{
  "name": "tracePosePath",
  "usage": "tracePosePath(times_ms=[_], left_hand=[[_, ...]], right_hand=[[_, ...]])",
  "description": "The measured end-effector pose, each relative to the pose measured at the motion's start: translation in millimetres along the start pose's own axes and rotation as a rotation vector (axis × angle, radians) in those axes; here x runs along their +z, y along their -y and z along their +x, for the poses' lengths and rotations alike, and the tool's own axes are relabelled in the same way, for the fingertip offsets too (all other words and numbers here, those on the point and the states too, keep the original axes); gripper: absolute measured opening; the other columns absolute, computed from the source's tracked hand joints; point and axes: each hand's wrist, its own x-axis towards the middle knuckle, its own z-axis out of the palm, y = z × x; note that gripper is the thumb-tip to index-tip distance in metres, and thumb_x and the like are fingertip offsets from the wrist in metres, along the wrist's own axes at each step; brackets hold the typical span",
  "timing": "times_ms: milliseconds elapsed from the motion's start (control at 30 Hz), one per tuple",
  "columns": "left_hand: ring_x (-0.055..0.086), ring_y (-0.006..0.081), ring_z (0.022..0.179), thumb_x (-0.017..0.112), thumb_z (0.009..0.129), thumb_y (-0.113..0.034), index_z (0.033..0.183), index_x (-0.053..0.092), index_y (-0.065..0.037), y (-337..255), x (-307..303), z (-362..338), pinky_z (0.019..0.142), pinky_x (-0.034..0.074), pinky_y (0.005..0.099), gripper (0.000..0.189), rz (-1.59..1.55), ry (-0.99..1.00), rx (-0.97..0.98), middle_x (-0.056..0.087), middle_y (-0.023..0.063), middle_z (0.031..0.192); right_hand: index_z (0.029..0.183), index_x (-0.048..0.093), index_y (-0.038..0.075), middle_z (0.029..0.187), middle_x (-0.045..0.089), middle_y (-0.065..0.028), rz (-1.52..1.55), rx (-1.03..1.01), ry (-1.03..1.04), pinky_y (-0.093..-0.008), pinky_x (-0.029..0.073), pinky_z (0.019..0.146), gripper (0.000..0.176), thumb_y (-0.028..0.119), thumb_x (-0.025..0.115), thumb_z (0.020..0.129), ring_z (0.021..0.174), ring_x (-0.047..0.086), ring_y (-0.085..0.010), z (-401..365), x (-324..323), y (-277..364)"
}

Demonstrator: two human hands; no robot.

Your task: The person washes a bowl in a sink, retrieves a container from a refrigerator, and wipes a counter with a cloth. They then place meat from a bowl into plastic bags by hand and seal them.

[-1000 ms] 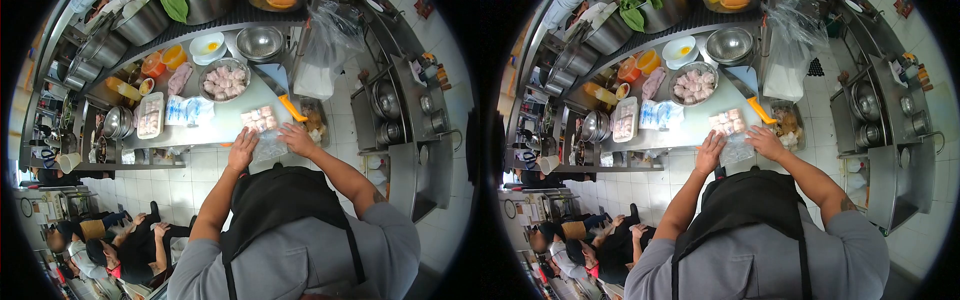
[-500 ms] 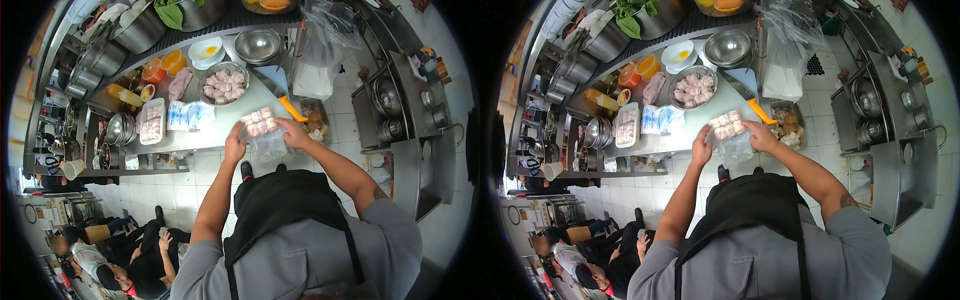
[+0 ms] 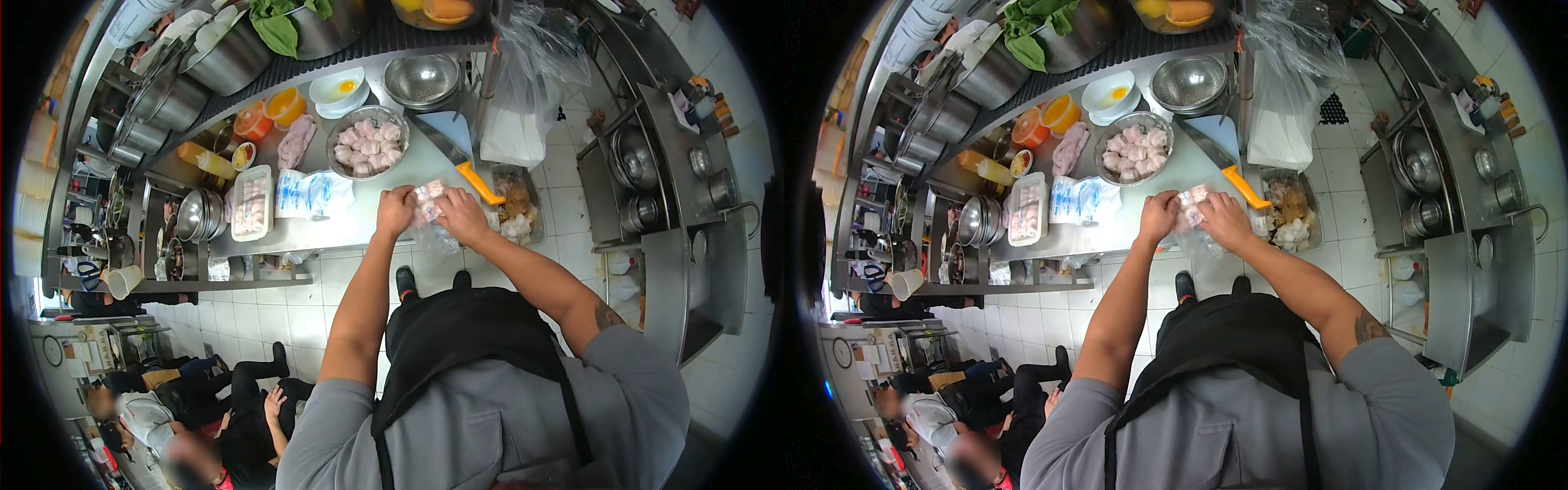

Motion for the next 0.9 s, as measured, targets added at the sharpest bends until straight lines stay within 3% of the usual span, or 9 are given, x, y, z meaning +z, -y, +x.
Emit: tracePosePath(times_ms=[133,233,333,433,533,733,833,900], left_hand=[[0.058,0.0370,0.103,0.062,0.092,-0.027,0.115,0.072,-0.004,-2.6,-1.7,-0.7,0.096,0.047,0.0424,0.033,0.026,0.019,-0.010,0.073,0.0160,0.102],[0.059,0.0356,0.102,0.067,0.090,-0.030,0.121,0.068,-0.003,-0.6,4.4,-5.7,0.095,0.047,0.0403,0.041,-0.010,-0.045,0.048,0.072,0.0176,0.101],[0.052,0.0382,0.121,0.070,0.086,-0.036,0.138,0.055,-0.005,-14.2,-5.4,-11.9,0.102,0.043,0.0440,0.062,0.018,0.088,-0.026,0.066,0.0173,0.124],[0.044,0.0374,0.131,0.077,0.079,-0.040,0.149,0.039,-0.005,-31.1,-5.5,-30.2,0.106,0.038,0.0484,0.086,0.313,0.093,0.141,0.052,0.0164,0.142],[0.041,0.0386,0.134,0.081,0.074,-0.041,0.151,0.033,-0.005,-24.4,-1.2,-28.6,0.107,0.037,0.0528,0.098,0.338,0.144,0.129,0.043,0.0158,0.149],[0.042,0.0387,0.133,0.083,0.073,-0.038,0.150,0.035,-0.005,-18.9,2.6,-23.7,0.108,0.037,0.0508,0.097,0.286,0.131,0.141,0.045,0.0169,0.147],[0.042,0.0382,0.134,0.081,0.077,-0.031,0.148,0.039,-0.004,-24.5,-8.0,-35.7,0.109,0.036,0.0503,0.087,0.280,0.031,0.162,0.045,0.0190,0.147],[0.040,0.0398,0.135,0.079,0.077,-0.029,0.146,0.042,-0.007,10.4,-12.3,-50.6,0.110,0.035,0.0510,0.081,0.117,-0.084,0.169,0.043,0.0199,0.148]], right_hand=[[0.115,0.061,0.009,0.118,0.054,-0.0129,0.041,0.028,-0.005,-0.0435,0.046,0.093,0.041,0.023,0.076,0.078,0.112,0.053,-0.0326,-1.9,3.9,-0.3],[0.119,0.060,0.006,0.124,0.053,-0.0145,0.257,0.089,-0.052,-0.0449,0.046,0.096,0.043,0.018,0.074,0.080,0.118,0.052,-0.0362,-10.1,-1.0,1.1],[0.123,0.058,0.003,0.123,0.056,-0.0161,0.356,0.283,-0.051,-0.0452,0.047,0.097,0.045,0.013,0.072,0.081,0.118,0.054,-0.0385,-20.2,-9.4,-1.4],[0.123,0.058,0.002,0.118,0.060,-0.0169,0.457,0.294,0.020,-0.0439,0.048,0.097,0.043,0.009,0.070,0.082,0.112,0.058,-0.0385,-20.7,-4.0,-12.5],[0.121,0.059,0.003,0.116,0.064,-0.0175,0.396,0.195,-0.056,-0.0431,0.049,0.095,0.040,0.006,0.069,0.083,0.108,0.060,-0.0376,-14.0,4.0,-12.0],[0.120,0.062,0.004,0.121,0.064,-0.0150,0.239,0.085,0.021,-0.0430,0.049,0.095,0.036,0.007,0.065,0.085,0.111,0.059,-0.0353,-9.7,-13.8,-11.6],[0.125,0.061,0.005,0.121,0.065,-0.0133,0.303,0.001,0.042,-0.0422,0.049,0.095,0.040,0.007,0.064,0.084,0.111,0.059,-0.0346,-12.7,-23.6,-20.1],[0.127,0.061,0.007,0.126,0.062,-0.0133,0.301,-0.011,0.100,-0.0426,0.048,0.097,0.045,0.007,0.065,0.082,0.114,0.057,-0.0350,-27.6,-25.8,-40.2]])
